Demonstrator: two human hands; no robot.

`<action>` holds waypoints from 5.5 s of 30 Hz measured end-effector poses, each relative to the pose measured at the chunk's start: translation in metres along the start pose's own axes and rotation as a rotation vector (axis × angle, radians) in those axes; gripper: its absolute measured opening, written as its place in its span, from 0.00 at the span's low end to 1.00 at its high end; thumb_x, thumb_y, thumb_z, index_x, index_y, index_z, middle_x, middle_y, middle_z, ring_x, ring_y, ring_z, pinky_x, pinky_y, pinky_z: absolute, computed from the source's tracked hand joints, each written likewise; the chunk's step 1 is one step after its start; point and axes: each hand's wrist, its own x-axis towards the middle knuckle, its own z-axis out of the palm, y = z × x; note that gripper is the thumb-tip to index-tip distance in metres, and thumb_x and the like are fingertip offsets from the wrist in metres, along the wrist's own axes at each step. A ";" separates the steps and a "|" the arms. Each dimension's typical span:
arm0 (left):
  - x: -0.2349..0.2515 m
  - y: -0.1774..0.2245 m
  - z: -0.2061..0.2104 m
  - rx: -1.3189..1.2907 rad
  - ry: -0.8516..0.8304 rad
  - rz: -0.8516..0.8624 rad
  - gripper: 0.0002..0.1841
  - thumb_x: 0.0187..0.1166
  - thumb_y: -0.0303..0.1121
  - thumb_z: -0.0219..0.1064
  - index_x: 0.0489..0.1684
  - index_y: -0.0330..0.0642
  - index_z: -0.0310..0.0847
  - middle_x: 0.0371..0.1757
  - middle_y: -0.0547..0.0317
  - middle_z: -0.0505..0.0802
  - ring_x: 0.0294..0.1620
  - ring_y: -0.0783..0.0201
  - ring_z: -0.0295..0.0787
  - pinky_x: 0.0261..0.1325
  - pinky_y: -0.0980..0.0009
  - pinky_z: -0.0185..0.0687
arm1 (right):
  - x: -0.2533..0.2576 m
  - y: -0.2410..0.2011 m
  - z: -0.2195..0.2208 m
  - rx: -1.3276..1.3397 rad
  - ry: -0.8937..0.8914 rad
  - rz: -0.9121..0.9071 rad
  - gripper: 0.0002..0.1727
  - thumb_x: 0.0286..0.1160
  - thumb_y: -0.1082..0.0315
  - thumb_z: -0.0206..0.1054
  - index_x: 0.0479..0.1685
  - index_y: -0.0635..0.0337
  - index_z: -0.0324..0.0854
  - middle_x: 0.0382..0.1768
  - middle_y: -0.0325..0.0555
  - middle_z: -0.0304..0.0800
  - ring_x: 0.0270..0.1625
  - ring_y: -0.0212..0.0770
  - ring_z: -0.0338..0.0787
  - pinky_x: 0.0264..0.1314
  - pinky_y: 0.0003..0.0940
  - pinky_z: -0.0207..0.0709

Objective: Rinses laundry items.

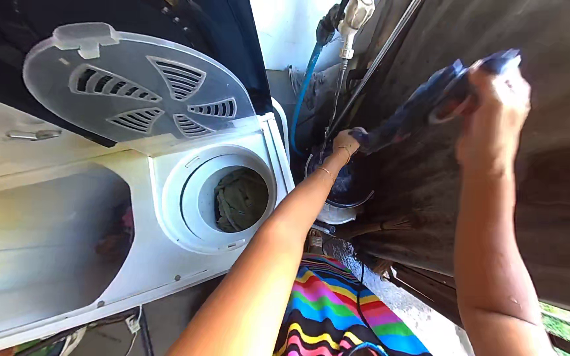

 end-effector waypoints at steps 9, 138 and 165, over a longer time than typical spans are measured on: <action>-0.079 0.063 -0.016 -0.294 -0.310 0.208 0.32 0.65 0.18 0.69 0.76 0.38 0.76 0.71 0.41 0.85 0.64 0.47 0.86 0.55 0.46 0.88 | -0.074 0.203 0.052 0.867 -0.273 0.832 0.25 0.82 0.36 0.53 0.53 0.44 0.83 0.45 0.44 0.93 0.47 0.44 0.93 0.45 0.51 0.89; -0.025 -0.059 0.013 -0.732 -0.125 -0.416 0.47 0.79 0.78 0.34 0.94 0.59 0.48 0.91 0.37 0.62 0.83 0.30 0.66 0.68 0.25 0.70 | -0.004 0.036 0.039 -0.012 -0.367 -0.114 0.14 0.87 0.73 0.60 0.61 0.66 0.88 0.60 0.46 0.94 0.63 0.32 0.91 0.72 0.31 0.82; 0.062 -0.046 0.038 -0.461 -0.065 -0.159 0.29 0.86 0.61 0.56 0.66 0.44 0.82 0.55 0.50 0.92 0.51 0.57 0.89 0.52 0.53 0.87 | -0.049 0.267 0.058 -0.370 -0.082 0.384 0.22 0.90 0.54 0.60 0.50 0.70 0.77 0.36 0.65 0.84 0.37 0.60 0.87 0.40 0.58 0.82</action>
